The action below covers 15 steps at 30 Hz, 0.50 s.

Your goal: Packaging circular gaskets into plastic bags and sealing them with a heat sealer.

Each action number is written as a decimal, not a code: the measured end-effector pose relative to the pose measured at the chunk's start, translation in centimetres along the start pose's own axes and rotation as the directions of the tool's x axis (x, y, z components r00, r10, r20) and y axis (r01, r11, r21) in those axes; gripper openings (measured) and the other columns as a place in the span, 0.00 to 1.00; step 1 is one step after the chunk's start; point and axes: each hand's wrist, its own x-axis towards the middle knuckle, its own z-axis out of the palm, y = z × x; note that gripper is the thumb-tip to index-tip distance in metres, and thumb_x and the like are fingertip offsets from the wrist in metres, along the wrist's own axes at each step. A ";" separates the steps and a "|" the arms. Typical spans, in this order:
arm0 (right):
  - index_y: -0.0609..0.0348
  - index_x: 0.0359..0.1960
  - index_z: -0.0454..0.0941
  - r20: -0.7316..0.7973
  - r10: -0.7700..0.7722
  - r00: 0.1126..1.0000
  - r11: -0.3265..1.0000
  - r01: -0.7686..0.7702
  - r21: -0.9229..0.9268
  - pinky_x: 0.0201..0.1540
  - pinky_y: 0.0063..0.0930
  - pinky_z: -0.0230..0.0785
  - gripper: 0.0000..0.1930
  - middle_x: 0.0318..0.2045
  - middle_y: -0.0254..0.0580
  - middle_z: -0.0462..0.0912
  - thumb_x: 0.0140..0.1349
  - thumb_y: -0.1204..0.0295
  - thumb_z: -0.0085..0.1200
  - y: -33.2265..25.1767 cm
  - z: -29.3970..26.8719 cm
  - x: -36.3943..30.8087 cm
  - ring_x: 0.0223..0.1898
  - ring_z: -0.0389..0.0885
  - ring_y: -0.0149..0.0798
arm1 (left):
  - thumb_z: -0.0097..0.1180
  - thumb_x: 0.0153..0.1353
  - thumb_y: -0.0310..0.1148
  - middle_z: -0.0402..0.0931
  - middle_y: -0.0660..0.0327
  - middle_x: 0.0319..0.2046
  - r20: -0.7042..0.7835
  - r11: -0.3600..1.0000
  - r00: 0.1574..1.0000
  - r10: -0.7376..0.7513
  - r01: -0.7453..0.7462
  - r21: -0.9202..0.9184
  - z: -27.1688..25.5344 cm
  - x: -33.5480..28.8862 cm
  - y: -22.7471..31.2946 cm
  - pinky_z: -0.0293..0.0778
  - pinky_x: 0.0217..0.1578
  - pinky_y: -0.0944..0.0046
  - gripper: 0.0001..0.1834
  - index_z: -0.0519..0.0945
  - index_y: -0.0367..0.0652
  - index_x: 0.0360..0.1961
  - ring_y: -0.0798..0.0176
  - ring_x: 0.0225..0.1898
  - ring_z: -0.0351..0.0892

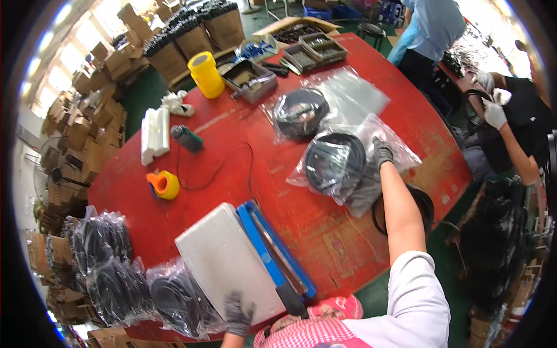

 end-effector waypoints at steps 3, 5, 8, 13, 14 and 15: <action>0.65 0.48 0.68 0.285 0.349 0.893 0.836 -0.434 0.337 0.47 0.39 0.62 0.44 0.44 0.58 0.73 0.46 0.33 0.39 0.2 1.3 4.6 0.42 0.73 0.49 | 0.57 0.44 0.48 0.67 0.45 0.47 0.181 0.978 0.963 0.197 -0.207 0.038 5.1 -2.8 -0.3 0.55 0.55 0.51 0.34 0.68 0.34 0.48 0.45 0.52 0.63; 0.64 0.55 0.60 0.744 0.290 0.602 0.523 -0.751 0.403 0.57 0.30 0.47 0.46 0.52 0.56 0.65 0.47 0.34 0.39 -3.8 0.5 2.3 0.55 0.59 0.41 | 0.53 0.51 0.39 0.70 0.50 0.44 0.110 0.979 0.979 0.173 -0.183 0.085 3.7 -3.7 3.4 0.63 0.50 0.60 0.23 0.70 0.40 0.47 0.53 0.48 0.68; 0.63 0.56 0.58 0.792 0.301 0.531 0.348 -0.834 0.428 0.58 0.28 0.46 0.39 0.53 0.54 0.64 0.49 0.44 0.39 -4.4 -0.2 2.3 0.57 0.57 0.40 | 0.51 0.51 0.41 0.67 0.48 0.48 0.296 0.986 0.954 -0.053 0.097 -0.138 3.1 -2.9 3.8 0.57 0.56 0.57 0.23 0.70 0.39 0.47 0.49 0.54 0.61; 0.60 0.52 0.63 0.090 -0.296 0.951 0.934 0.308 -0.182 0.48 0.34 0.60 0.23 0.44 0.53 0.71 0.52 0.68 0.41 -4.7 0.5 2.8 0.43 0.69 0.46 | 0.52 0.52 0.41 0.72 0.50 0.42 0.334 0.741 0.870 -0.364 0.487 -0.462 -2.5 2.0 6.8 0.66 0.48 0.58 0.21 0.72 0.40 0.45 0.49 0.45 0.70; 0.59 0.51 0.64 0.017 -0.572 0.820 0.777 0.549 -0.308 0.46 0.35 0.63 0.21 0.42 0.52 0.72 0.53 0.72 0.41 -6.6 -0.3 0.2 0.40 0.72 0.47 | 0.52 0.53 0.41 0.73 0.50 0.41 0.288 0.723 0.879 -0.381 0.477 -0.500 -2.6 2.0 6.6 0.67 0.47 0.59 0.21 0.73 0.40 0.45 0.50 0.44 0.71; 0.60 0.49 0.65 0.007 -0.639 0.769 0.767 0.638 -0.069 0.42 0.38 0.63 0.20 0.42 0.48 0.72 0.52 0.74 0.39 -10.8 -3.7 -4.4 0.36 0.72 0.44 | 0.52 0.53 0.41 0.73 0.50 0.41 0.239 0.701 0.881 -0.409 0.471 -0.535 -2.7 1.5 6.4 0.67 0.46 0.59 0.20 0.73 0.40 0.44 0.51 0.43 0.72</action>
